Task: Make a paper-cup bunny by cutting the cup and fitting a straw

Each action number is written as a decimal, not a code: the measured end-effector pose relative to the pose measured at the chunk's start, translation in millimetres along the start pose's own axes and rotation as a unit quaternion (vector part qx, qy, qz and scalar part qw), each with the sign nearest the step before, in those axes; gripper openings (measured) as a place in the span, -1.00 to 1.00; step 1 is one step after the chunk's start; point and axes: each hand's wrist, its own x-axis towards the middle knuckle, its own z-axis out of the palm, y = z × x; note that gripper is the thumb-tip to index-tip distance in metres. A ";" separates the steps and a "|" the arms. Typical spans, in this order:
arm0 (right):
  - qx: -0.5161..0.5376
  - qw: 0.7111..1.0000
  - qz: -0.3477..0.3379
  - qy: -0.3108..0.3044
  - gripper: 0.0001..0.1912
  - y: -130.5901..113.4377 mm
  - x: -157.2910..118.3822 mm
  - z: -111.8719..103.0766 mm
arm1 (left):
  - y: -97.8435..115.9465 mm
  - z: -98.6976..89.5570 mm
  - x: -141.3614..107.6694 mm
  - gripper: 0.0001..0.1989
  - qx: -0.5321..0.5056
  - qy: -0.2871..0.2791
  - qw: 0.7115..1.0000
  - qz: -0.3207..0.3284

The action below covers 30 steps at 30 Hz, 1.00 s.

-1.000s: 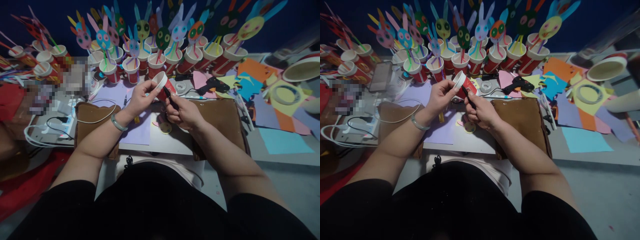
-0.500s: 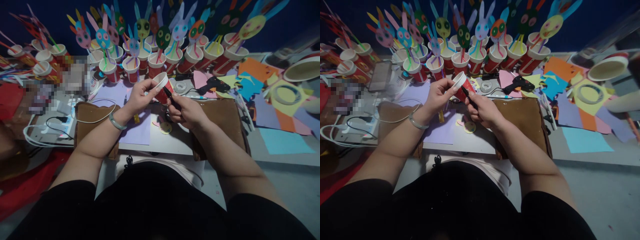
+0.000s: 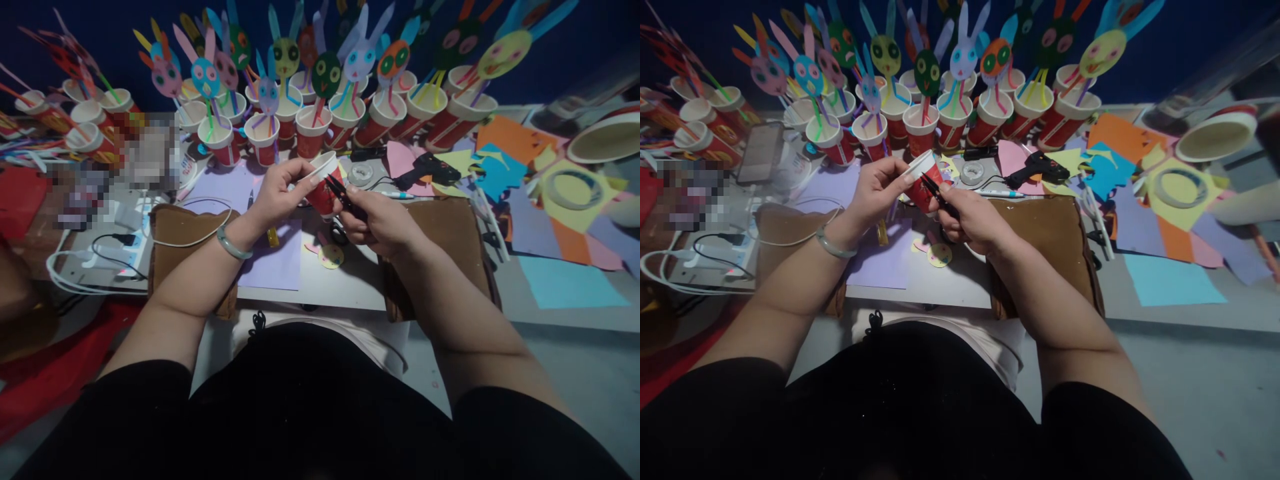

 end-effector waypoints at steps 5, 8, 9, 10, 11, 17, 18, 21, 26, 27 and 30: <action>0.014 1.000 -0.005 -0.005 -0.55 0.0 -0.9 0.6 | 3.8 0.1 0.2 -0.51 0.020 0.000 1.000 0.019; 0.024 1.000 -0.007 -0.005 -0.56 -0.1 -1.8 1.6 | 5.3 -0.2 0.0 -0.51 0.034 0.008 0.999 0.032; 0.026 1.000 -0.006 -0.005 -0.57 -0.1 -2.0 1.9 | 5.5 -0.5 -0.2 -0.52 0.037 0.008 0.999 0.039; 0.028 1.000 -0.004 -0.004 -0.58 0.0 -2.0 2.1 | 5.6 -1.0 -0.4 -0.53 0.040 0.006 0.998 0.047; 0.030 1.000 -0.003 -0.003 -0.58 0.1 -1.8 2.2 | 5.7 -1.7 -0.6 -0.54 0.044 0.004 0.998 0.055; 0.017 1.000 -0.006 0.001 -0.59 1.3 0.0 1.3 | 5.5 -6.2 -1.7 -0.57 0.069 -0.023 0.995 0.069; 0.012 1.000 -0.008 0.002 -0.58 1.3 0.2 1.0 | 5.5 -6.5 -1.7 -0.57 0.067 -0.027 0.995 0.067; -0.002 1.000 -0.012 -0.001 -0.57 1.0 0.4 -0.5 | 5.6 -6.5 -1.3 -0.57 0.054 -0.035 0.996 0.056; -0.023 0.999 -0.024 -0.020 -0.56 0.0 -0.1 -4.5 | 7.8 -5.8 -0.9 -0.57 0.029 -0.048 0.998 0.041; -0.026 0.999 -0.027 -0.023 -0.55 -0.1 -0.4 -5.2 | 8.4 -5.9 -0.8 -0.57 0.026 -0.052 0.998 0.038; -0.034 0.998 -0.031 -0.032 -0.52 -0.1 -0.9 -6.6 | 10.4 -6.3 -0.8 -0.56 0.021 -0.060 0.998 0.027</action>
